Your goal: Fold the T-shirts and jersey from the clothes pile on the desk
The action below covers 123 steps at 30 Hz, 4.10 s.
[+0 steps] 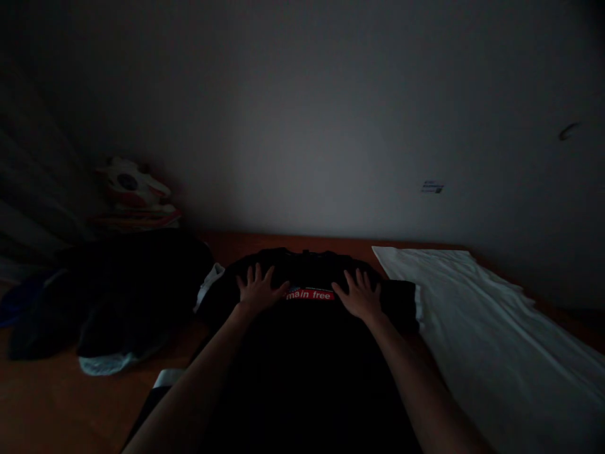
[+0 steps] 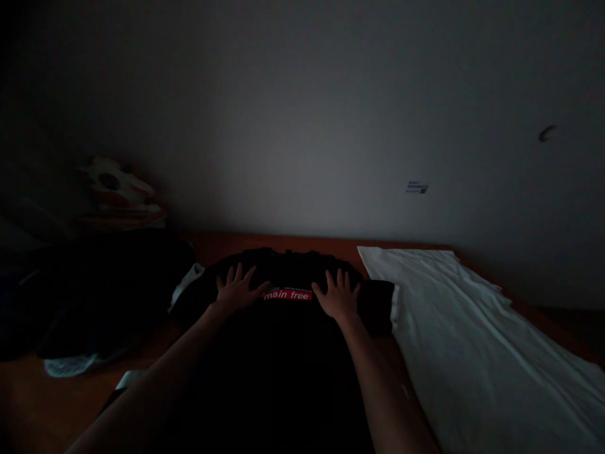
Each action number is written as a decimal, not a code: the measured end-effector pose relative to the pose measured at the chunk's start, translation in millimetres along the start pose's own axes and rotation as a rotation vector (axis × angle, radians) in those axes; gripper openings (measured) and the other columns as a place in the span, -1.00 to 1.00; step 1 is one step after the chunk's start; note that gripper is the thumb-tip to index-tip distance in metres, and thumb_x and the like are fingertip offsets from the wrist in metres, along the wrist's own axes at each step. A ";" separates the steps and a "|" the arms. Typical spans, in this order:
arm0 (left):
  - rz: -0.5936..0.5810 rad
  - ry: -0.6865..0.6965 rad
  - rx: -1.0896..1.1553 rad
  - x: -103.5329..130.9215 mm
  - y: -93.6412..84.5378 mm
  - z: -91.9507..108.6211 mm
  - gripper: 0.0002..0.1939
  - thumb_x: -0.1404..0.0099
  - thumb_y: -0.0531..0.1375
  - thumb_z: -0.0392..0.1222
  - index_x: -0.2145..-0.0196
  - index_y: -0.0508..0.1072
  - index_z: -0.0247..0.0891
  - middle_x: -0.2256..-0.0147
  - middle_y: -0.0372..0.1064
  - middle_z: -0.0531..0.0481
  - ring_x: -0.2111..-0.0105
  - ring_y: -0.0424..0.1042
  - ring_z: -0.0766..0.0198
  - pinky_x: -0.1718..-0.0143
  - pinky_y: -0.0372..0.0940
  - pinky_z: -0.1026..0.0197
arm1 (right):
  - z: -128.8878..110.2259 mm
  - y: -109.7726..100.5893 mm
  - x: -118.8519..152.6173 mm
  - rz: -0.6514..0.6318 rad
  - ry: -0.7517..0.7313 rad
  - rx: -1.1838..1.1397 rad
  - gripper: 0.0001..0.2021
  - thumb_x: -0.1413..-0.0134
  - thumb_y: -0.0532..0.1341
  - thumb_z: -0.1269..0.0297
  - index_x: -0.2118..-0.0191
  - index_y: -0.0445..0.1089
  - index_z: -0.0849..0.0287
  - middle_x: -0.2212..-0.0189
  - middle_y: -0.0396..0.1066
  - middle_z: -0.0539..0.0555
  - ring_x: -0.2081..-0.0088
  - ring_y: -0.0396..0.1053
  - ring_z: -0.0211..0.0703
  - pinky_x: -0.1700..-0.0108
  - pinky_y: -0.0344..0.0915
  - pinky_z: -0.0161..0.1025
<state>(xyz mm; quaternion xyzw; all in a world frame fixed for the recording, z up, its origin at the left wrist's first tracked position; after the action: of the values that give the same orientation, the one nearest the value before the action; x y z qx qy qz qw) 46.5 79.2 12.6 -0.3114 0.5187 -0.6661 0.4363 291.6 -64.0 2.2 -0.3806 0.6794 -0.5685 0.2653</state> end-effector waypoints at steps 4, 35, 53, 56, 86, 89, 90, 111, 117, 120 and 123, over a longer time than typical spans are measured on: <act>-0.025 -0.023 -0.084 -9.8 2.7 -8.3 0.00 -0.18 -0.03 0.58 -0.41 0.10 -0.01 -0.45 -0.20 -0.32 -0.40 -0.24 -0.52 -0.23 -0.30 -0.62 | 0.9 2.2 -5.9 0.035 0.005 0.045 -0.25 -0.30 -0.12 -0.30 -0.46 -0.03 -0.04 -0.49 -0.22 0.26 -0.47 -0.30 0.32 -0.33 -0.30 0.44; -0.009 0.636 0.068 16.0 -8.4 71.0 -0.48 -0.26 0.04 -0.45 -0.12 0.47 -0.24 -0.25 0.32 -0.19 -0.24 0.28 -0.07 -0.28 0.11 -0.12 | 118.4 -36.4 39.0 0.369 0.540 -0.154 -0.50 -0.20 0.15 0.01 -0.16 0.37 0.17 -0.03 0.43 0.35 -0.05 0.43 0.23 0.00 0.36 0.09; -0.624 -0.153 1.735 20.1 37.2 130.5 -0.49 -0.26 0.24 0.22 0.03 0.40 -0.23 0.11 0.49 -0.22 0.08 0.53 0.06 -0.03 0.41 -0.05 | 38.1 -68.1 74.8 0.558 -0.461 -0.618 -0.63 -0.21 0.21 -0.05 -0.02 0.35 0.03 -0.06 0.36 0.18 -0.02 0.39 0.00 -0.04 0.38 -0.03; -0.541 -0.081 1.734 18.6 43.8 130.9 -0.52 -0.13 0.41 -0.15 0.01 0.42 -0.20 0.20 0.49 -0.07 0.19 0.53 0.22 -0.05 0.40 0.02 | 43.3 -60.8 80.0 0.328 -0.466 -0.468 -0.52 -0.09 0.31 -0.11 -0.04 0.35 0.03 0.00 0.39 0.13 0.00 0.41 0.00 -0.09 0.36 -0.01; 0.015 0.171 0.984 10.3 45.8 123.2 -0.70 -0.15 0.19 -0.20 0.13 0.50 -0.23 0.46 0.37 0.11 0.45 0.36 0.28 0.36 0.27 0.27 | 79.0 -32.7 97.2 0.516 -0.574 -0.118 -0.78 -0.24 0.16 0.40 0.09 0.53 0.11 0.13 0.48 0.16 0.08 0.40 0.04 -0.03 0.41 0.02; 0.017 0.172 0.975 9.6 42.2 122.6 -0.71 -0.16 0.14 -0.23 0.16 0.52 -0.24 0.40 0.41 0.06 0.40 0.39 0.26 0.30 0.31 0.24 | 76.6 -34.1 99.3 0.510 -0.615 -0.111 -0.69 -0.22 0.14 0.47 0.02 0.52 0.10 0.11 0.48 0.16 0.07 0.40 0.02 -0.04 0.40 0.01; 0.017 0.178 0.962 9.5 40.5 122.7 -0.71 -0.16 0.14 -0.25 0.16 0.53 -0.24 0.37 0.43 0.04 0.36 0.41 0.24 0.25 0.33 0.22 | 75.1 -34.0 100.3 0.495 -0.642 -0.112 -0.64 -0.20 0.13 0.50 -0.02 0.51 0.07 0.10 0.48 0.14 0.07 0.40 0.00 -0.04 0.40 -0.01; 0.038 0.817 0.143 49.0 35.5 146.2 -0.45 -0.35 0.18 0.08 -0.18 0.42 -0.30 -0.22 0.35 -0.27 -0.21 0.34 -0.10 -0.27 0.17 -0.17 | 79.5 -22.5 93.9 0.327 -0.480 -0.299 -0.67 -0.24 0.20 0.18 -0.07 0.48 0.04 0.23 0.46 0.08 0.18 0.47 -0.11 0.09 0.41 -0.19; -0.040 0.841 0.074 49.9 38.7 141.3 -0.27 -0.37 0.09 0.25 -0.30 0.28 -0.31 -0.34 0.16 -0.31 -0.34 0.15 -0.10 -0.37 -0.04 -0.23 | 84.2 -19.7 92.2 0.280 -0.437 -0.277 -0.58 -0.14 0.17 0.26 -0.12 0.47 0.09 0.26 0.49 0.08 0.22 0.46 -0.10 0.11 0.38 -0.19; -0.028 0.845 0.104 52.0 39.5 140.4 -0.35 -0.44 0.02 0.20 -0.30 0.29 -0.28 -0.34 0.15 -0.29 -0.35 0.14 -0.05 -0.39 -0.06 -0.22 | 85.8 -19.0 91.3 0.277 -0.445 -0.305 -0.57 -0.10 0.16 0.28 -0.10 0.48 0.10 0.28 0.50 0.07 0.24 0.45 -0.10 0.12 0.37 -0.18; 0.027 0.805 0.118 54.1 32.1 136.4 -0.50 -0.50 -0.02 0.05 -0.22 0.37 -0.26 -0.29 0.26 -0.25 -0.31 0.22 0.03 -0.37 0.03 -0.10 | 87.0 -17.6 90.0 0.267 -0.458 -0.347 -0.58 -0.10 0.14 0.27 -0.08 0.49 0.10 0.33 0.51 0.06 0.30 0.44 -0.11 0.16 0.37 -0.18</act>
<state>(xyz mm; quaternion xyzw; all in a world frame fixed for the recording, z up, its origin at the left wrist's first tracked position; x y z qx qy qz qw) 150.1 -29.5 16.2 0.0064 0.6130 -0.7576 0.2240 313.2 -188.5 7.4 -0.4457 0.7327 -0.3038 0.4149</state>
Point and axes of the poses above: each hand's wrist, its own x-axis away from the middle knuckle, its own y-axis out of the palm, z = x × y, the point moved 3 cm from there along -x, towards the middle knuckle
